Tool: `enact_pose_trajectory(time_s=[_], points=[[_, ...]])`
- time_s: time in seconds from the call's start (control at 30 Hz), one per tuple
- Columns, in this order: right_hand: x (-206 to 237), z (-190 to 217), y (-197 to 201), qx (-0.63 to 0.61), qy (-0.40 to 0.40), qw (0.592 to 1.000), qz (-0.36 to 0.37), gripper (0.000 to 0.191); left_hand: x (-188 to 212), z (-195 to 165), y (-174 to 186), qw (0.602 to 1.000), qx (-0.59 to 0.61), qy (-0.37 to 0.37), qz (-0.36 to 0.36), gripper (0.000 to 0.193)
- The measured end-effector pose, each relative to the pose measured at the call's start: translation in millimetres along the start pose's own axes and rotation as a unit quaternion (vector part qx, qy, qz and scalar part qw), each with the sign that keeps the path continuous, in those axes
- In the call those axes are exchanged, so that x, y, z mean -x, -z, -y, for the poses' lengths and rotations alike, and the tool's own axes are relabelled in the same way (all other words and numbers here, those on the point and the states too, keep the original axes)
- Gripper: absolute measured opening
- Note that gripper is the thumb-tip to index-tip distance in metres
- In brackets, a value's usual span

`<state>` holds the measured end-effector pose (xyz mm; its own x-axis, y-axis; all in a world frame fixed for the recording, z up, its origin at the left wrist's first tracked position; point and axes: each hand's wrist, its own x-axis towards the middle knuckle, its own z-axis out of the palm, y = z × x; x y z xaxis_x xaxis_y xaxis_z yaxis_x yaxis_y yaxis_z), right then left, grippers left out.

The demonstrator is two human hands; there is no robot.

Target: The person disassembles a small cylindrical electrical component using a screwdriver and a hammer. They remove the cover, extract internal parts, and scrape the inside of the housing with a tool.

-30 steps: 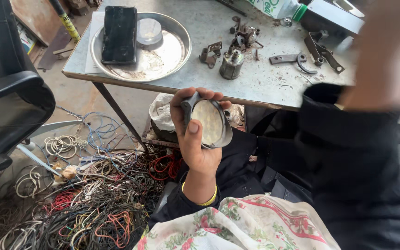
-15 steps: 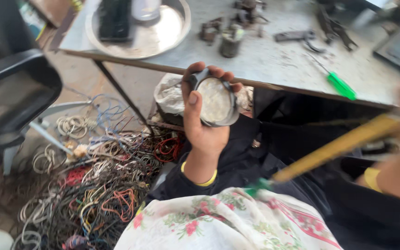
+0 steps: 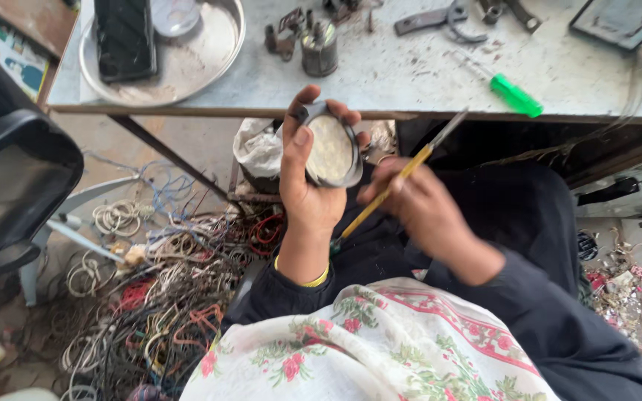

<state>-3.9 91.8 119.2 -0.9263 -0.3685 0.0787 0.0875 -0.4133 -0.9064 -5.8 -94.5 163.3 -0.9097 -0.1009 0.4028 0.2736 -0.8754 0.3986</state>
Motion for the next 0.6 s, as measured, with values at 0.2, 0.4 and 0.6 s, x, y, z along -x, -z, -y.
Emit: enact_pose_trajectory(time_s=[0.2,0.4,0.6], points=[[18,47,61,0.035,0.201,0.971,-0.129,0.022,-1,-1,4,0.949,-0.203,0.163,0.179,0.070],[72,96,104,-0.016,0.342,0.925,-0.165,0.020,15,52,8,0.772,-0.434,0.221,0.408,0.093],[96,116,97,-0.096,0.331,0.923,-0.171,0.029,34,123,19,0.781,-0.271,0.473,0.305,0.075]])
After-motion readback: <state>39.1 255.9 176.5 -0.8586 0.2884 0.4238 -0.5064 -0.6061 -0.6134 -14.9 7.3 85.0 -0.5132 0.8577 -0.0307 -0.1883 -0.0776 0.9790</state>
